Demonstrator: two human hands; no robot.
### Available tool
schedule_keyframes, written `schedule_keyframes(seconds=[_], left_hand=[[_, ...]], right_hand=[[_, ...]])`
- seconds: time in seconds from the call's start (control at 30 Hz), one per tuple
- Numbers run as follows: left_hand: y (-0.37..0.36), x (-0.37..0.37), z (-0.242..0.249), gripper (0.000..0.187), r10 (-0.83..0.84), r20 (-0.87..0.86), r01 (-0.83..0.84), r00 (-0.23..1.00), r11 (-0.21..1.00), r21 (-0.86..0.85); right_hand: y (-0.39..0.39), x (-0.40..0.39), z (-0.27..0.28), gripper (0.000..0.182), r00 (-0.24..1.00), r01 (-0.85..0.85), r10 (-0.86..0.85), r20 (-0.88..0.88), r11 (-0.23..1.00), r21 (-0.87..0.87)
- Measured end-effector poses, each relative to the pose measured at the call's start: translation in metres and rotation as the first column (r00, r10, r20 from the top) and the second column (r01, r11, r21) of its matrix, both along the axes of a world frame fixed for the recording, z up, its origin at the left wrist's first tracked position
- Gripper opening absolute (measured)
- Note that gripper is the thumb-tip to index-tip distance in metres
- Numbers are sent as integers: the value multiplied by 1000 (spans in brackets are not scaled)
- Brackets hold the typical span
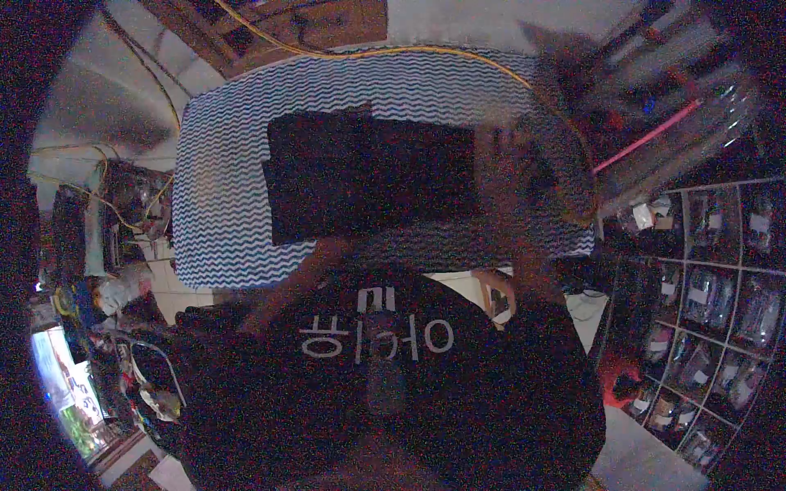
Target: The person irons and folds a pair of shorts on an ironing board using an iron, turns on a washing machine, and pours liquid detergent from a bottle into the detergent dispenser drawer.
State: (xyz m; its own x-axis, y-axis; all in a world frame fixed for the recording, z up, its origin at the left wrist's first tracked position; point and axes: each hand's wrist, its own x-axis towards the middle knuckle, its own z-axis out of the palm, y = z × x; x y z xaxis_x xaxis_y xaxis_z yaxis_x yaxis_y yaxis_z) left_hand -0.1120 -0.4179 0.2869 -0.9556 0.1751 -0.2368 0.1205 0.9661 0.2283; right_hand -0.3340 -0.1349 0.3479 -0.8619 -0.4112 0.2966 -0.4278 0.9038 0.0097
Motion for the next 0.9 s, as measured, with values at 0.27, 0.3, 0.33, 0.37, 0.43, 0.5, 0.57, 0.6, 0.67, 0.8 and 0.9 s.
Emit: schedule_keyframes(seconds=[0.27, 0.3, 0.33, 0.37, 0.43, 0.5, 0.57, 0.6, 0.67, 0.8, 0.9], left_hand=[[-41, -53, 74, 38, -27, 563, -235, 826, 891, 388], [-46, -72, 77, 37, 139, 476, -342, 869, 862, 374], [-58, -96, 71, 36, 286, 267, -370, 920, 856, 362], [-68, -116, 64, 34, 413, 45, -401, 909, 843, 359], [-81, -147, 35, 43, 431, -403, -302, 807, 889, 345], [-73, -164, 40, 49, 500, -334, -431, 799, 863, 262], [-75, -178, 33, 53, 529, -298, -480, 795, 848, 226], [-82, -182, 15, 53, 525, -292, -472, 800, 850, 236], [-95, -177, 11, 51, 539, -290, -466, 791, 838, 285], [-101, -108, 20, 46, 575, -366, -404, 732, 798, 448], [-84, -73, 9, 42, 624, -330, -432, 708, 753, 496]], right_hand=[[61, -86, 5, 55, 916, 68, 4, 402, 984, -163], [58, -85, 13, 54, 885, 58, 40, 464, 979, -195], [52, -79, 24, 54, 854, 47, 70, 515, 976, -211], [42, -71, 38, 53, 842, 14, 87, 532, 983, -183], [15, -44, 65, 52, 806, -75, 129, 577, 990, -117], [-23, -13, 79, 51, 772, -172, 186, 608, 982, -82], [-64, 13, 71, 51, 754, -239, 232, 614, 968, -73], [-83, 23, 61, 51, 752, -251, 243, 613, 965, -75], [-115, 29, 13, 51, 770, -253, 256, 584, 963, -89], [-172, 20, -20, 46, 820, -217, 291, 493, 955, -204], [-208, -5, -17, 46, 833, -307, 406, 375, 904, -297]])
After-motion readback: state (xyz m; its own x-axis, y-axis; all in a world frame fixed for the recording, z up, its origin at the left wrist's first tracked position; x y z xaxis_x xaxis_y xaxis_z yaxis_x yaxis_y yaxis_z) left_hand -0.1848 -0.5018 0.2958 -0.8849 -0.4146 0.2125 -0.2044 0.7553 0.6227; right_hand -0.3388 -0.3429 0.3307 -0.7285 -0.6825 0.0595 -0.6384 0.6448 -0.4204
